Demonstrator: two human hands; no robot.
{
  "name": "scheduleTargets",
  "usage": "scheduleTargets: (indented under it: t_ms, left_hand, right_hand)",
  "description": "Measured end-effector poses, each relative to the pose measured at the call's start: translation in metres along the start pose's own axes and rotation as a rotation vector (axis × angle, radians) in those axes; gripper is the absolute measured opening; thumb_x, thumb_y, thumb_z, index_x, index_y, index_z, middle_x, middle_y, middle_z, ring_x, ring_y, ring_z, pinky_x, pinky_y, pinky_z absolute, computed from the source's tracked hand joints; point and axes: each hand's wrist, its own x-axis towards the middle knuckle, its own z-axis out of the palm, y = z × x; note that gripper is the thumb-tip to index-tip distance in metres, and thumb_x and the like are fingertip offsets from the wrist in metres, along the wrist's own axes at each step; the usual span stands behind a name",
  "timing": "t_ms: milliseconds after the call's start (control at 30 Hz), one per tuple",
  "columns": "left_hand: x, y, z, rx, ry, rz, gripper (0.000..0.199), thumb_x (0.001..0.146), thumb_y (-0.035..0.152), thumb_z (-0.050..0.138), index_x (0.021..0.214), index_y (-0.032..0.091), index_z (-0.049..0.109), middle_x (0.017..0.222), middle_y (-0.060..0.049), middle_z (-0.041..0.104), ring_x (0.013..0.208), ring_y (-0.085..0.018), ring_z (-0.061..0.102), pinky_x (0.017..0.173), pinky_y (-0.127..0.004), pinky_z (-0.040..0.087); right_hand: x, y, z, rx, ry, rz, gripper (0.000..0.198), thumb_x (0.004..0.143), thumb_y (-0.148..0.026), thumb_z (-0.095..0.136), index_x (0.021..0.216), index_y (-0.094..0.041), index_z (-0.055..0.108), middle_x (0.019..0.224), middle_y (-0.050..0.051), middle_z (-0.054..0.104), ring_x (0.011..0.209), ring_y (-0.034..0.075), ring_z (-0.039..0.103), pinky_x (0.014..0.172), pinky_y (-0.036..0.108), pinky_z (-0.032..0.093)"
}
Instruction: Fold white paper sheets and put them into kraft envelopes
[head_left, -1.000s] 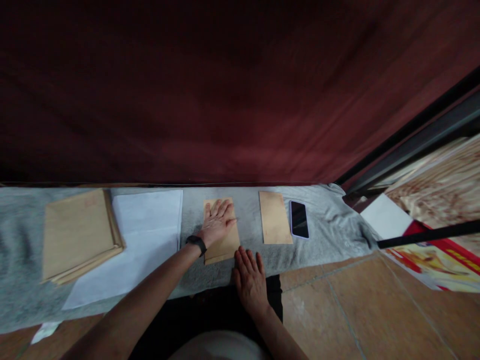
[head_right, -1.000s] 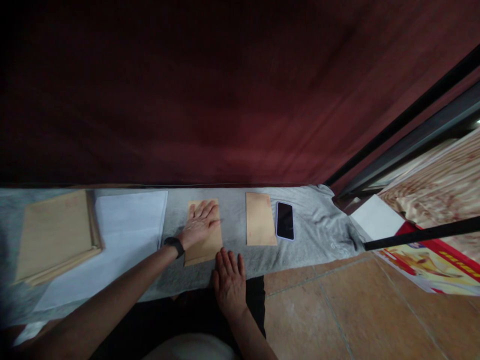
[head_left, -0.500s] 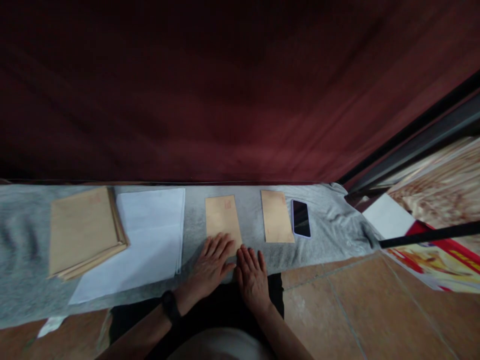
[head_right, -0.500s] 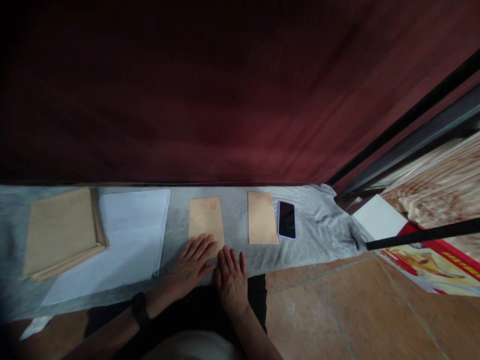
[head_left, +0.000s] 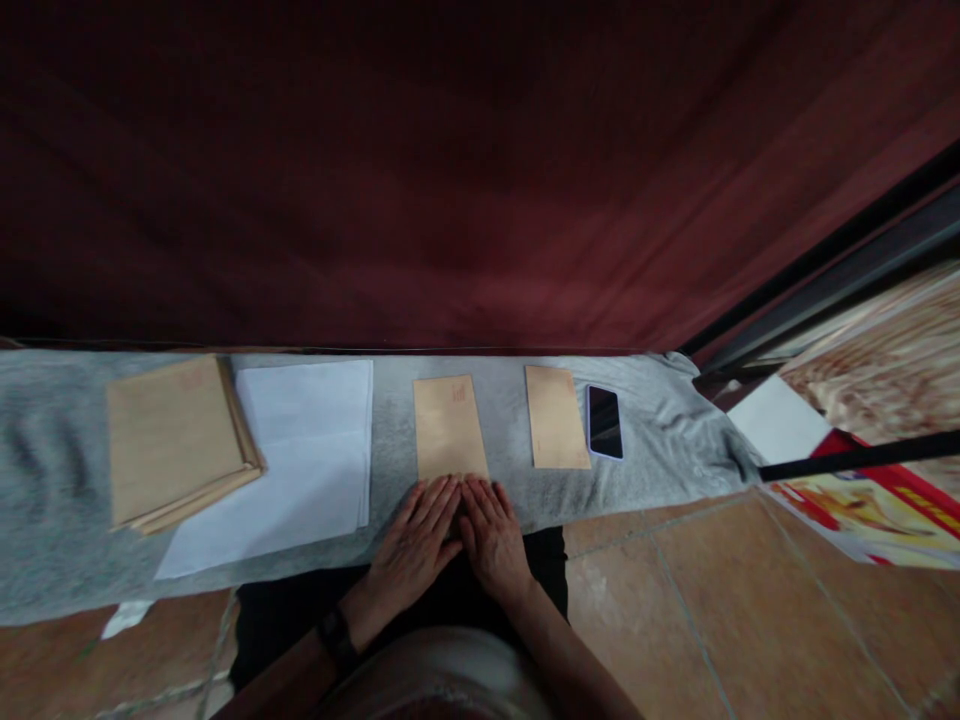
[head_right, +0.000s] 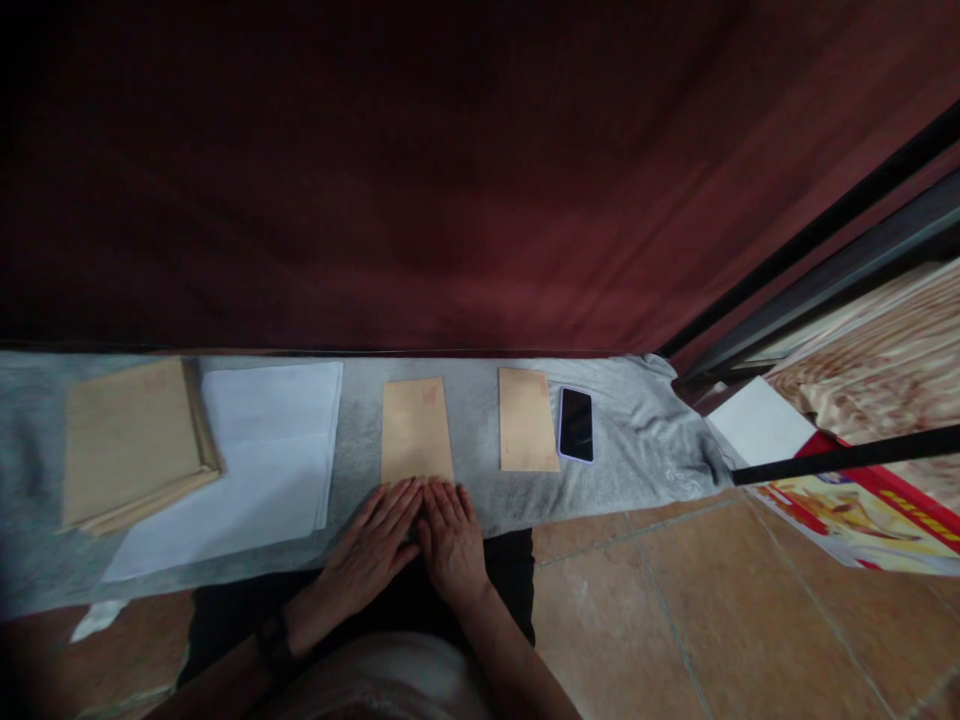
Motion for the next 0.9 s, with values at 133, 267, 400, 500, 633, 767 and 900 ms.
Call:
scheduleTargets:
  t_ms: [133,267,400,500,633,767,900]
  left_hand:
    - [-0.009,-0.007,-0.003,0.002,0.017,0.006,0.066,0.1,0.042,0.046,0.158,0.014,0.031,0.161,-0.013,0.038,0.15,-0.026,0.035,0.126,-0.045,0.02]
    - [-0.017,-0.012,-0.005,-0.009,0.052,-0.036,0.067,0.099,0.048,0.045,0.156,0.014,0.035,0.159,-0.014,0.041,0.147,-0.028,0.039,0.123,-0.045,0.027]
    - [-0.024,-0.011,-0.005,-0.001,0.096,-0.11,0.065,0.099,0.048,0.046,0.153,0.013,0.041,0.156,-0.018,0.045,0.145,-0.031,0.043,0.119,-0.047,0.034]
    - [-0.025,-0.01,-0.005,-0.033,0.114,-0.172,0.057,0.099,0.043,0.047,0.148,0.014,0.047,0.154,-0.017,0.049,0.142,-0.031,0.046,0.116,-0.047,0.039]
    - [-0.018,-0.011,-0.001,-0.179,0.139,-0.316,0.044,0.099,0.033,0.046,0.139,0.019,0.057,0.145,-0.013,0.059,0.132,-0.03,0.056,0.108,-0.048,0.047]
    - [-0.004,-0.015,0.003,-0.432,0.197,-0.509,0.043,0.094,0.035,0.05,0.134,0.02,0.061,0.13,-0.012,0.067,0.12,-0.03,0.062,0.102,-0.05,0.051]
    - [0.012,-0.021,-0.001,-0.801,0.202,-0.788,0.059,0.082,0.043,0.062,0.136,0.02,0.058,0.116,-0.01,0.071,0.101,-0.027,0.069,0.09,-0.045,0.056]
  right_hand:
    - [-0.002,0.003,0.002,-0.008,0.021,0.002,0.047,0.103,-0.021,0.046,0.15,-0.018,0.047,0.151,0.008,0.053,0.144,0.02,0.045,0.123,0.045,0.033]
    - [-0.007,0.01,0.002,-0.036,0.047,0.04,0.047,0.103,-0.019,0.045,0.15,-0.018,0.046,0.152,0.008,0.052,0.144,0.022,0.045,0.123,0.047,0.032]
    - [-0.01,0.016,0.001,-0.073,0.038,0.07,0.049,0.103,-0.02,0.045,0.152,-0.018,0.044,0.154,0.009,0.049,0.143,0.024,0.047,0.123,0.048,0.032]
    - [-0.011,0.016,0.001,-0.08,0.046,0.085,0.05,0.103,-0.02,0.045,0.152,-0.018,0.044,0.154,0.008,0.05,0.142,0.024,0.047,0.123,0.048,0.032]
    - [-0.01,0.014,0.001,-0.06,0.069,0.109,0.049,0.103,-0.021,0.044,0.152,-0.02,0.044,0.152,0.007,0.052,0.142,0.023,0.047,0.123,0.046,0.031]
    - [-0.008,0.01,0.0,-0.055,0.08,0.125,0.049,0.102,-0.02,0.044,0.151,-0.02,0.046,0.151,0.007,0.053,0.143,0.022,0.046,0.124,0.046,0.03]
    - [-0.008,0.009,-0.002,-0.052,0.083,0.115,0.048,0.102,-0.018,0.044,0.15,-0.018,0.047,0.151,0.008,0.053,0.142,0.023,0.046,0.123,0.047,0.031]
